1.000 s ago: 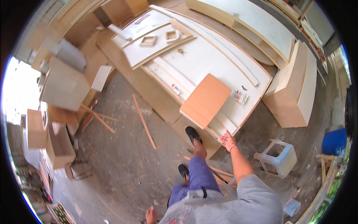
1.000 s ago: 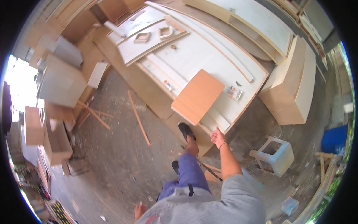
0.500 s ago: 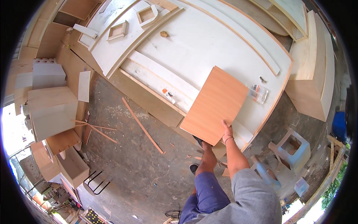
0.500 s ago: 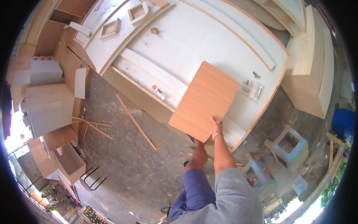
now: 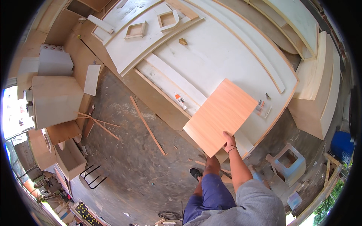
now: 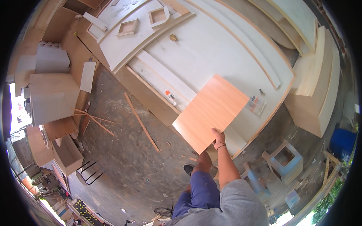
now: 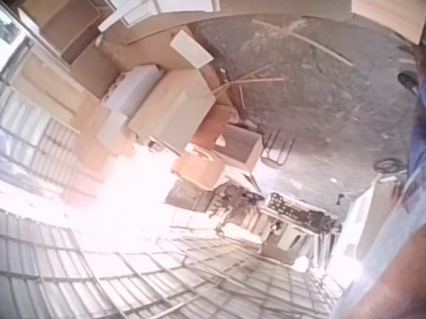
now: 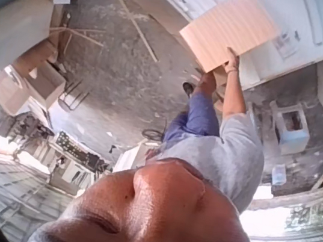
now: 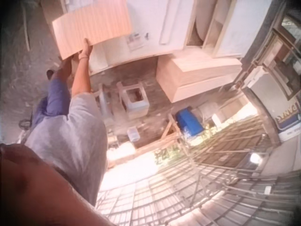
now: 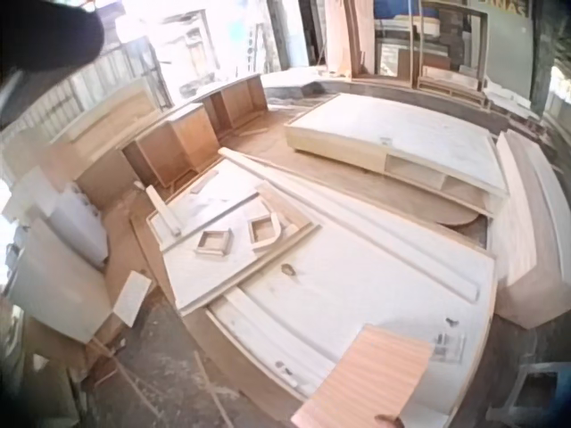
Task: The person picks up a stack of boards, places them on a workbench, and applies glue to the surface of two boards using a putty knife. The person then sets the boards aside and applies glue to a white board.
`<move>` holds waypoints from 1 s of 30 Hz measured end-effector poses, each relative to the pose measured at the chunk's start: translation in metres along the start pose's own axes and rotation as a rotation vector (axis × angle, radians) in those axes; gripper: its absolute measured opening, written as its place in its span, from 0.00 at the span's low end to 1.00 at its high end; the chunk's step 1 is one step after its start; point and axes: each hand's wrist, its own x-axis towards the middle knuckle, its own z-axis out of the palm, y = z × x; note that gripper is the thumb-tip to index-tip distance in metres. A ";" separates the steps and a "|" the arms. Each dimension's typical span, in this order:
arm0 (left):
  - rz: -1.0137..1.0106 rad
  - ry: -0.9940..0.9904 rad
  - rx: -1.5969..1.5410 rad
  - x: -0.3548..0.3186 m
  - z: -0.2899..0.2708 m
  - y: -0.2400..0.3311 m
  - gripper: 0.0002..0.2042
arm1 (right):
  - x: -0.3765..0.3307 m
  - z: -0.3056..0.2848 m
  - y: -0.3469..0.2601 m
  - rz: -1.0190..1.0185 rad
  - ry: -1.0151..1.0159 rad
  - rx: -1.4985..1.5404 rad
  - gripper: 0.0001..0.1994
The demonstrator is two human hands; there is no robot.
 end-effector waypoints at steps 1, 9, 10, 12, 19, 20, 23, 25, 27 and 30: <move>0.010 -0.008 -0.005 -0.002 0.000 -0.001 0.22 | -0.003 0.004 -0.004 -0.065 -0.018 -0.049 0.25; 0.111 -0.082 -0.071 -0.009 -0.018 -0.052 0.22 | -0.047 0.035 -0.047 -0.301 0.004 -0.425 0.24; 0.128 -0.090 -0.085 -0.007 -0.023 -0.070 0.22 | -0.064 0.038 -0.052 -0.345 -0.022 -0.459 0.23; 0.181 -0.101 -0.111 0.002 -0.036 -0.115 0.22 | -0.112 0.049 -0.062 -0.422 -0.037 -0.608 0.22; 0.387 -0.166 -0.446 -0.055 -0.025 -0.109 0.14 | -0.231 0.047 -0.050 -0.690 -0.396 -1.150 0.25; 0.377 -0.154 -0.516 -0.058 -0.032 -0.096 0.16 | -0.258 0.051 -0.049 -0.688 -0.493 -1.186 0.26; 0.502 -0.114 -0.720 -0.047 -0.036 -0.084 0.21 | -0.353 0.076 -0.029 -0.789 -0.878 -1.351 0.26; 0.587 -0.078 -0.803 -0.054 -0.054 -0.073 0.25 | -0.410 0.081 -0.002 -0.740 -1.091 -1.380 0.26; 0.639 -0.123 -1.030 -0.041 -0.072 -0.076 0.32 | -0.461 0.076 0.032 -0.658 -1.334 -1.384 0.25; 0.633 -0.226 -1.494 -0.052 -0.115 -0.090 0.39 | -0.559 0.060 0.088 -0.868 -1.605 -1.690 0.24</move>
